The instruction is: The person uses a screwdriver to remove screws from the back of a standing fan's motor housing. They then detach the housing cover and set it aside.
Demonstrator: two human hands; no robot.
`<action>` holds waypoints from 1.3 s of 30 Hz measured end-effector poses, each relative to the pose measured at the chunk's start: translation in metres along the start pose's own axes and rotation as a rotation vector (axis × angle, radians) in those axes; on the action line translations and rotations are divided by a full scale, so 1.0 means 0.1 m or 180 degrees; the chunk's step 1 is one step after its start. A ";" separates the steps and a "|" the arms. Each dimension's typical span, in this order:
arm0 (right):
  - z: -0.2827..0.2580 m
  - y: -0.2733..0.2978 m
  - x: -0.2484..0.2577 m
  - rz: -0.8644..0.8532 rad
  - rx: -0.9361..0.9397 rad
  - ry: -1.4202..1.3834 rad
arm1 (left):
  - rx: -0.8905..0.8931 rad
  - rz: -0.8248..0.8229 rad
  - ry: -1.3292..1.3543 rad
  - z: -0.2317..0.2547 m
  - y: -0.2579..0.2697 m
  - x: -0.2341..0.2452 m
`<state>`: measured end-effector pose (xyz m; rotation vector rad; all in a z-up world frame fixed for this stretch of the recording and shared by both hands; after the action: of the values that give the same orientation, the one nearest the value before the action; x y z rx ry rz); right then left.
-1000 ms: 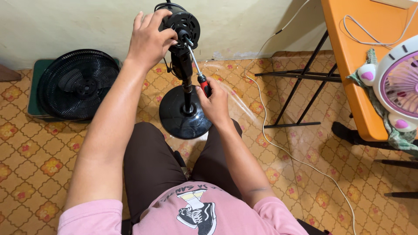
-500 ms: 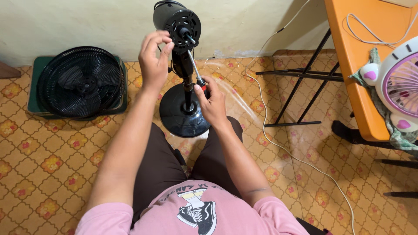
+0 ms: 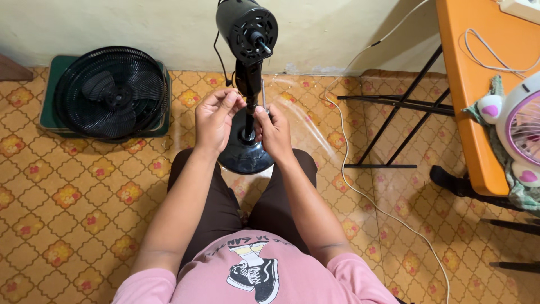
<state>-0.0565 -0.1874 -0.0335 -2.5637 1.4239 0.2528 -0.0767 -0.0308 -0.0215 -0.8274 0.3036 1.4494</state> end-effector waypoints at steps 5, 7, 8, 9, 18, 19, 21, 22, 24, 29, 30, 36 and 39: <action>-0.11 0.00 -0.19 -0.0206 0.0152 -0.0230 | 0.0208 0.0069 0.0064 0.14 0.15 0.01; -0.15 0.02 -0.27 -0.0209 0.0118 -0.0280 | 0.0236 0.0084 0.0027 0.17 0.20 0.02; -0.18 0.02 -0.31 -0.0205 0.0116 -0.0245 | 0.0237 0.0079 0.0015 0.18 0.22 0.01; -0.21 0.03 -0.35 -0.0201 0.0114 -0.0210 | 0.0239 0.0075 0.0004 0.19 0.24 0.01; -0.35 0.13 -0.53 -0.0100 0.0314 0.0178 | 0.0245 0.0255 -0.0027 0.20 0.40 0.03; -0.34 0.14 -0.53 -0.0086 0.0337 0.0166 | 0.0235 0.0246 -0.0026 0.18 0.41 0.03; -0.31 0.15 -0.50 -0.0038 0.0401 0.0140 | 0.0226 0.0203 -0.0030 0.14 0.42 0.02; -0.29 0.16 -0.49 -0.0024 0.0383 0.0137 | 0.0242 0.0197 -0.0031 0.12 0.42 0.02; -0.25 0.20 -0.44 0.0016 0.0348 0.0139 | 0.0283 0.0179 -0.0027 0.06 0.43 0.00; -0.20 0.24 -0.34 -0.0189 0.0408 -0.0517 | 0.0353 0.0136 -0.0079 -0.06 0.39 -0.04; -0.20 0.26 -0.33 -0.0202 0.0396 -0.0441 | 0.0366 0.0160 -0.0090 -0.08 0.39 -0.04; -0.21 0.31 -0.33 -0.0123 0.0292 -0.0385 | 0.0396 0.0076 -0.0067 -0.14 0.40 -0.08; -0.24 0.32 -0.38 -0.0208 0.0357 -0.0344 | 0.0397 0.0035 0.0044 -0.14 0.42 -0.10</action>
<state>-0.1020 -0.1790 -0.0042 -2.4616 1.2767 0.2882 -0.1142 -0.0510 -0.0378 -0.7360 0.4056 1.4205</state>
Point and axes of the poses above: each hand's wrist, its own y-axis away from the middle knuckle, its own x-axis out of the back of the hand, z = x × y, the point moved 3 cm from there along -y, towards the middle knuckle, and after that the axes turned 13 degrees about -z, right-handed, at the moved point
